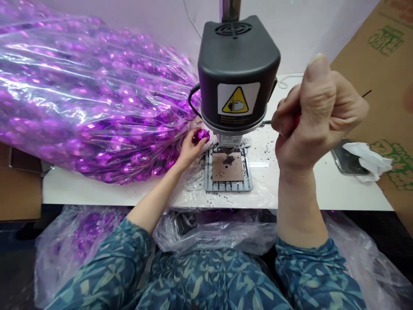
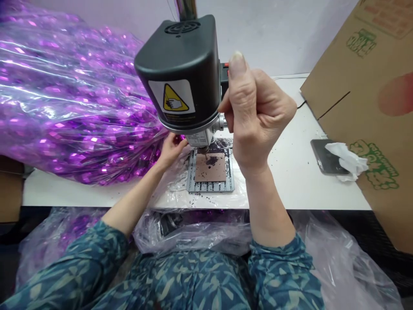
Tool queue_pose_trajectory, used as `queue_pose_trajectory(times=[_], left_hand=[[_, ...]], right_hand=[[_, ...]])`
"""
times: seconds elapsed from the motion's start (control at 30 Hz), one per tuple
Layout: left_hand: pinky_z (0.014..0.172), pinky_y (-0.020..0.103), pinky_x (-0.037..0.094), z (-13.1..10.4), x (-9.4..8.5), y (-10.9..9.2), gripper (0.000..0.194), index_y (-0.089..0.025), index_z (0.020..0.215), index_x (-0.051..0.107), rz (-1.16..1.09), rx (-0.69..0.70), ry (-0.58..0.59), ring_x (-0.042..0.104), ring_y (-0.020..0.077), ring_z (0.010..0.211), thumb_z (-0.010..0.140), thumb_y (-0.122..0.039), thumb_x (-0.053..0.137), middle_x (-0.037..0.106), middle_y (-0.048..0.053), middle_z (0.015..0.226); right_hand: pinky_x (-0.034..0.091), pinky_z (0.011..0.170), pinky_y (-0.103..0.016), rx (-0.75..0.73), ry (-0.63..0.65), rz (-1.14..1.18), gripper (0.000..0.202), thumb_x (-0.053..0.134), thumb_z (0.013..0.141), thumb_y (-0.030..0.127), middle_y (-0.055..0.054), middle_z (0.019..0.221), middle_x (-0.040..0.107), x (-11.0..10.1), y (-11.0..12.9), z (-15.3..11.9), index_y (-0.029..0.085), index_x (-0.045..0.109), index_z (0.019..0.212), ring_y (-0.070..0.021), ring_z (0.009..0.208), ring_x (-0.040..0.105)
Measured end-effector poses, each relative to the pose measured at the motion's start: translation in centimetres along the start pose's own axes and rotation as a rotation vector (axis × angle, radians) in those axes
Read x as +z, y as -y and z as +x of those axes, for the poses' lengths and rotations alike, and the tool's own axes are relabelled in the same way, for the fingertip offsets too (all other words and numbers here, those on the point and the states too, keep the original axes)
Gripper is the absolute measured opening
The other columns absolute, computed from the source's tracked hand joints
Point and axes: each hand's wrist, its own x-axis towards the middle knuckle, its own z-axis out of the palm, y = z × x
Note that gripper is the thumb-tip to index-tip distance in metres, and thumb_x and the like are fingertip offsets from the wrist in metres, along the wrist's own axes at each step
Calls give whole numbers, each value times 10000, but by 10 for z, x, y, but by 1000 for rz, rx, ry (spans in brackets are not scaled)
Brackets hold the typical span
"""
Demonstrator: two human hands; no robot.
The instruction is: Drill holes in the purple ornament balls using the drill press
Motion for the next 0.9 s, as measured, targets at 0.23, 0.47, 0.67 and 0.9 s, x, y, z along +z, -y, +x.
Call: queue_pose_trajectory(times=[0.23, 0.47, 0.67, 0.9], left_hand=[[912, 386, 660, -58, -8, -18, 614, -241, 1376, 634, -358, -257, 153, 735, 248, 1170, 895, -602, 757, 694, 135, 1402], [1029, 419, 590, -73, 13, -16, 758, -195, 1272, 662, -296, -228, 186, 738, 250, 1115, 656, -496, 985, 768, 117, 1186], [941, 391, 587, -73, 23, -14, 664, -168, 1228, 710, -37, -88, 252, 722, 247, 1039, 687, -458, 962, 750, 113, 1171], [997, 407, 560, -70, 35, -24, 496, -214, 1186, 733, 283, 202, 241, 664, 252, 1101, 736, -283, 932, 676, 60, 1120]], right_hand=[[248, 425, -281, -38, -6, 31, 463, 640, 928, 390, 60, 426, 405, 2, -5, 2, 178, 537, 530, -32, 353, 332], [309, 448, -224, -23, 40, -111, 529, 573, 936, 533, 68, 453, 394, -3, -4, 0, 170, 496, 559, 8, 391, 345], [291, 468, -199, -37, 63, -76, 495, 554, 960, 469, 75, 475, 364, -5, -6, -2, 154, 487, 585, 34, 409, 349], [303, 463, -198, -50, 47, -64, 497, 560, 959, 459, 77, 475, 399, -4, -6, -3, 143, 501, 579, 40, 401, 346]])
